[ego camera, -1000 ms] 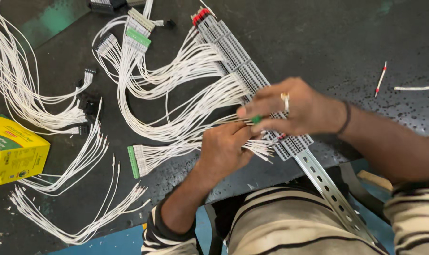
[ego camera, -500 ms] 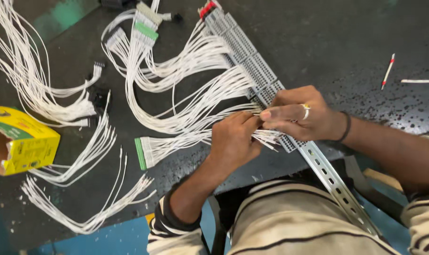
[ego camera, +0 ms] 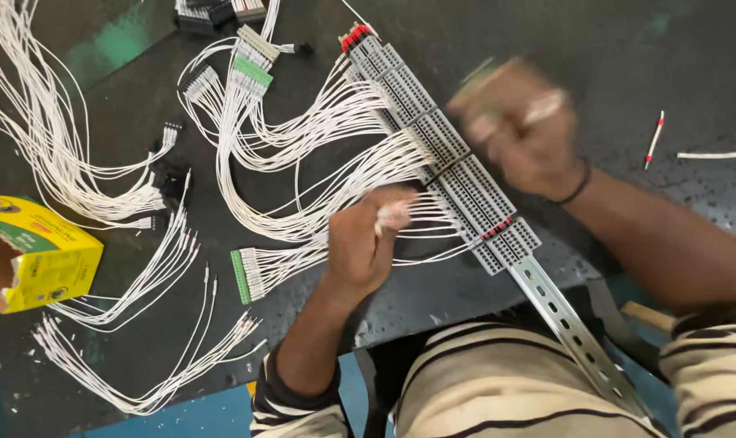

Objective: The person inserts stripped white wire ends into terminal blocks mounted on a DIN rail, using a green-handled screwdriver to tighten the terminals. They lift and reposition the wire bundle, separate individual wires, and continue seating and securing wires one at a time along the rail.

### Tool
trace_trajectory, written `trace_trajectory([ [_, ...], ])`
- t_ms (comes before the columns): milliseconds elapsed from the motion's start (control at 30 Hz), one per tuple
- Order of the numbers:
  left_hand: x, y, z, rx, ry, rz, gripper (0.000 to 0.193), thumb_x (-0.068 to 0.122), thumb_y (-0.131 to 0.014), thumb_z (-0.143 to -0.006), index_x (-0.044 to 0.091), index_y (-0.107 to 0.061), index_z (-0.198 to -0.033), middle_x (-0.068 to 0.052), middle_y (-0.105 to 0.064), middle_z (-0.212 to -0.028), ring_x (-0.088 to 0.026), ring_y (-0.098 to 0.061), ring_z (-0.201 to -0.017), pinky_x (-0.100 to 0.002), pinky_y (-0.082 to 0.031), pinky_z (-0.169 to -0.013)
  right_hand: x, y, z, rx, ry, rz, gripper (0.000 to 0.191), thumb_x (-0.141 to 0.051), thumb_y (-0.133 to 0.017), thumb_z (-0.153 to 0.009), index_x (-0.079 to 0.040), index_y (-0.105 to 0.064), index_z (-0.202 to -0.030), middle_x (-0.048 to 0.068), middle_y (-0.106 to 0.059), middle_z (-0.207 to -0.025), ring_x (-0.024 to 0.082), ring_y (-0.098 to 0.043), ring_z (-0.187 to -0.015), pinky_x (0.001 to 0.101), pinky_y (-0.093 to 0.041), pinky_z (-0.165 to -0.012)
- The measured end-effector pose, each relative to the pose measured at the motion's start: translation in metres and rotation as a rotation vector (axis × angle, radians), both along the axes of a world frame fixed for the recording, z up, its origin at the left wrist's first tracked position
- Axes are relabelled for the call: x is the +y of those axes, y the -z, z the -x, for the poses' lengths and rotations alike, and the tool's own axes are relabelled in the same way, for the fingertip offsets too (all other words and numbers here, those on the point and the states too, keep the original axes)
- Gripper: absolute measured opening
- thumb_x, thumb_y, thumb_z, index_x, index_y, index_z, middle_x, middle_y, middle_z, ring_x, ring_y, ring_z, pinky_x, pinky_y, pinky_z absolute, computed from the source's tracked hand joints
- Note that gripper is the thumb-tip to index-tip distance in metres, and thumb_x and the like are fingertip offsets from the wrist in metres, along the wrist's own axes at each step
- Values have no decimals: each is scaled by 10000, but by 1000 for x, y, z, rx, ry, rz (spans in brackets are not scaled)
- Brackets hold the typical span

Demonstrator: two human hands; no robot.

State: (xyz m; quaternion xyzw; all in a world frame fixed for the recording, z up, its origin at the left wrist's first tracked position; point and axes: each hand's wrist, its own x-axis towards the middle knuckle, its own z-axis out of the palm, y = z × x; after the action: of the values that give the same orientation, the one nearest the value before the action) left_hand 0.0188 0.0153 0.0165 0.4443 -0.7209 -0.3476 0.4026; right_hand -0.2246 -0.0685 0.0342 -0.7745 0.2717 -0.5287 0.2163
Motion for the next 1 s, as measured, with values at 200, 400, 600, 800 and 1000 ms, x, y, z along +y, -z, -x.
trace_trajectory([
  [200,-2,3,9,16,-13,-73,117,90,-706,-951,30,-715,-1051,-54,-736,-820,-139,-712,-661,-273,-532,-599,-6,30,11,318,-495,-225,172,-106,-723,-806,-67,-725,-973,110,-660,-942,200,-623,-614,344,-493,-530],
  [400,-5,-5,12,-11,-25,129,120,99,-774,-930,42,-734,-1027,-71,-737,-907,-164,-688,-697,-288,-525,-613,-2,23,9,262,-483,-149,185,-163,-800,-827,-60,-711,-953,108,-640,-939,203,-613,-633,335,-469,-528],
  [600,-5,-8,12,-45,-83,130,108,77,-783,-903,43,-761,-1002,-67,-702,-811,-160,-633,-601,-307,-480,-543,-7,25,9,310,-463,-183,177,-172,-795,-863,-46,-721,-963,107,-660,-948,188,-640,-672,326,-493,-556],
  [800,-11,7,13,-127,-183,230,139,125,-751,-919,67,-720,-1042,-99,-741,-972,-255,-745,-816,-355,-585,-695,-8,25,14,108,-263,-215,261,-140,-712,-968,-54,-698,-1213,114,-648,-1078,203,-683,-847,323,-545,-705],
  [1000,-14,19,15,-337,-226,95,176,213,-805,-825,88,-740,-929,-114,-724,-779,-312,-708,-702,-428,-537,-631,-8,32,4,-224,-376,-378,609,30,-616,-1065,-96,-322,-1583,193,-621,-1404,194,-736,-1070,296,-655,-927],
])
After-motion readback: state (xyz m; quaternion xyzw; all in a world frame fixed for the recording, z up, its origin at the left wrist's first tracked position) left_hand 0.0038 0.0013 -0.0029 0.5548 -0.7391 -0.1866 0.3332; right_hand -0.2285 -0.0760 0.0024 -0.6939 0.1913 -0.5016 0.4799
